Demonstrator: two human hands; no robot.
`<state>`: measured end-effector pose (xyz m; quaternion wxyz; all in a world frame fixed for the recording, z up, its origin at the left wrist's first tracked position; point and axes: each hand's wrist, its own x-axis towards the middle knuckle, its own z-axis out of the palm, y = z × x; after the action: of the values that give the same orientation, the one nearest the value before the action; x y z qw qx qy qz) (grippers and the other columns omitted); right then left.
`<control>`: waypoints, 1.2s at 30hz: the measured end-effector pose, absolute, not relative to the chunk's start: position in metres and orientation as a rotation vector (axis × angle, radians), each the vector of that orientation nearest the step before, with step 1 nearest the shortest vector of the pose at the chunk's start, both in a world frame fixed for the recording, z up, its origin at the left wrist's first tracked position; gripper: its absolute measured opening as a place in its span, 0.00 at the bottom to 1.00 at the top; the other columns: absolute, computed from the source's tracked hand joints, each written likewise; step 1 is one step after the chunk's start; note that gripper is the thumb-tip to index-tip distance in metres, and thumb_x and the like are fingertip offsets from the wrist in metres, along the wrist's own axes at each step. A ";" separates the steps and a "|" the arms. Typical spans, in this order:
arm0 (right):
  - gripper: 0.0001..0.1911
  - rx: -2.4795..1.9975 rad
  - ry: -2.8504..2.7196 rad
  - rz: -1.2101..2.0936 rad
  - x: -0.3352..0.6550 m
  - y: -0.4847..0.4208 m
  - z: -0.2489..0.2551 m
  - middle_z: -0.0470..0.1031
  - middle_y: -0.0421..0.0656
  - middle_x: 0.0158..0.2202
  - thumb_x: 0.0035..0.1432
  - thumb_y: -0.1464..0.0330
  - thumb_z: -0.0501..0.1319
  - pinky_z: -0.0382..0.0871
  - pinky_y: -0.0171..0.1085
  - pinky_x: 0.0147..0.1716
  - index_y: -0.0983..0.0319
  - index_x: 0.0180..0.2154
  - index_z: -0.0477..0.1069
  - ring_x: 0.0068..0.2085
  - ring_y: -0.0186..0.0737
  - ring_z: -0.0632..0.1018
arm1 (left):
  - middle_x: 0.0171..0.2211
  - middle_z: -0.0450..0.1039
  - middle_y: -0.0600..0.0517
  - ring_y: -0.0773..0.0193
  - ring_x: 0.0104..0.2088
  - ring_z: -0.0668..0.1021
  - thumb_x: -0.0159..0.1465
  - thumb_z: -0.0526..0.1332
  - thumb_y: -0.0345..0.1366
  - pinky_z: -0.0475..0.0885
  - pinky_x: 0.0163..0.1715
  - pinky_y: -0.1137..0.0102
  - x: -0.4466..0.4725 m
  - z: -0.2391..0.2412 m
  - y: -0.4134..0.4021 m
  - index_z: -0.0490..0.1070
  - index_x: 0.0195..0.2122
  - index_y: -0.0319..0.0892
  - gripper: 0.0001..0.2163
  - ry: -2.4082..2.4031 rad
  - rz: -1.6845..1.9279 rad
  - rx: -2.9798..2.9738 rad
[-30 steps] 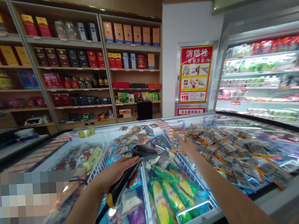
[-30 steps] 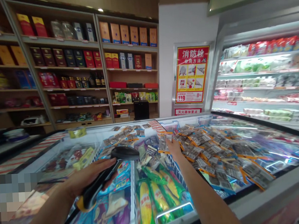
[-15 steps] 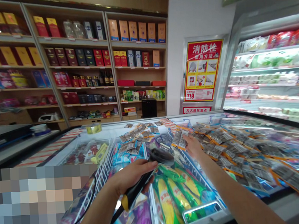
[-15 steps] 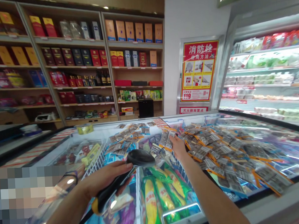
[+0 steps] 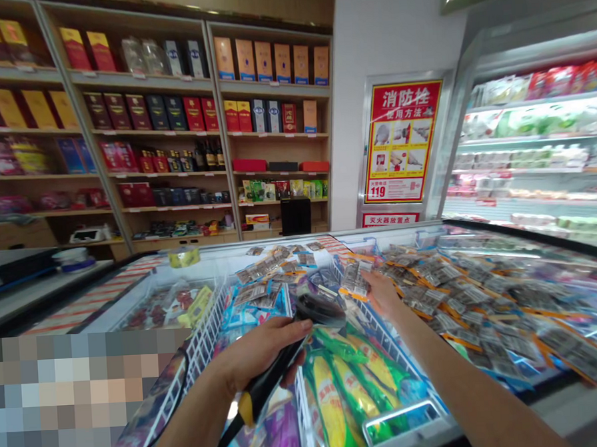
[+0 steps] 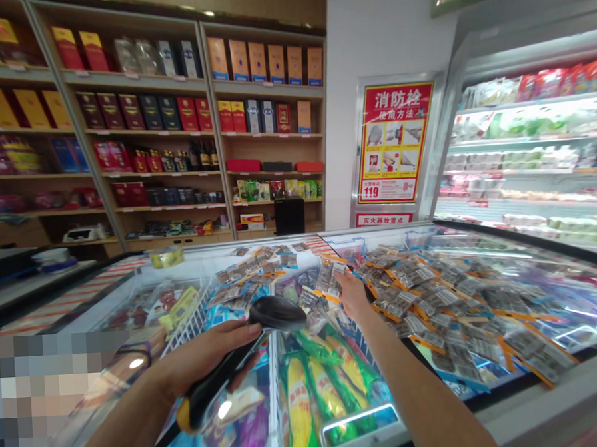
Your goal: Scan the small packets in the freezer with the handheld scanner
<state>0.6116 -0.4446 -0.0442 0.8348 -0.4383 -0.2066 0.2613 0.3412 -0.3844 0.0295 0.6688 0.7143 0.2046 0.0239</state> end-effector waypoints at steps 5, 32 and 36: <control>0.08 -0.923 -0.407 0.558 0.614 -0.443 -0.046 0.77 0.40 0.29 0.37 0.68 0.63 0.72 0.44 0.36 0.59 0.26 0.70 0.37 0.47 0.77 | 0.19 0.67 0.54 0.73 0.14 0.67 0.53 0.56 0.53 0.61 0.15 0.76 0.341 0.030 -0.384 0.64 0.23 0.38 0.20 0.455 0.056 1.529; 0.14 -0.930 -0.475 0.527 0.609 -0.443 -0.046 0.77 0.39 0.27 0.34 0.65 0.65 0.70 0.44 0.36 0.59 0.29 0.69 0.38 0.48 0.76 | 0.18 0.67 0.53 0.72 0.13 0.69 0.59 0.52 0.46 0.64 0.12 0.79 0.346 0.034 -0.387 0.67 0.29 0.36 0.16 0.460 0.056 1.117; 0.15 -0.954 -0.492 0.522 0.610 -0.443 -0.047 0.77 0.39 0.29 0.34 0.64 0.64 0.70 0.44 0.36 0.58 0.30 0.69 0.38 0.48 0.76 | 0.18 0.67 0.52 0.72 0.13 0.69 0.59 0.52 0.47 0.63 0.12 0.79 0.347 0.033 -0.386 0.67 0.29 0.36 0.17 0.451 0.048 1.113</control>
<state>0.6097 -0.4426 -0.0465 0.8271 -0.4490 -0.2318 0.2459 0.3471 -0.3863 0.0329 0.8249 0.5234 0.2122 0.0226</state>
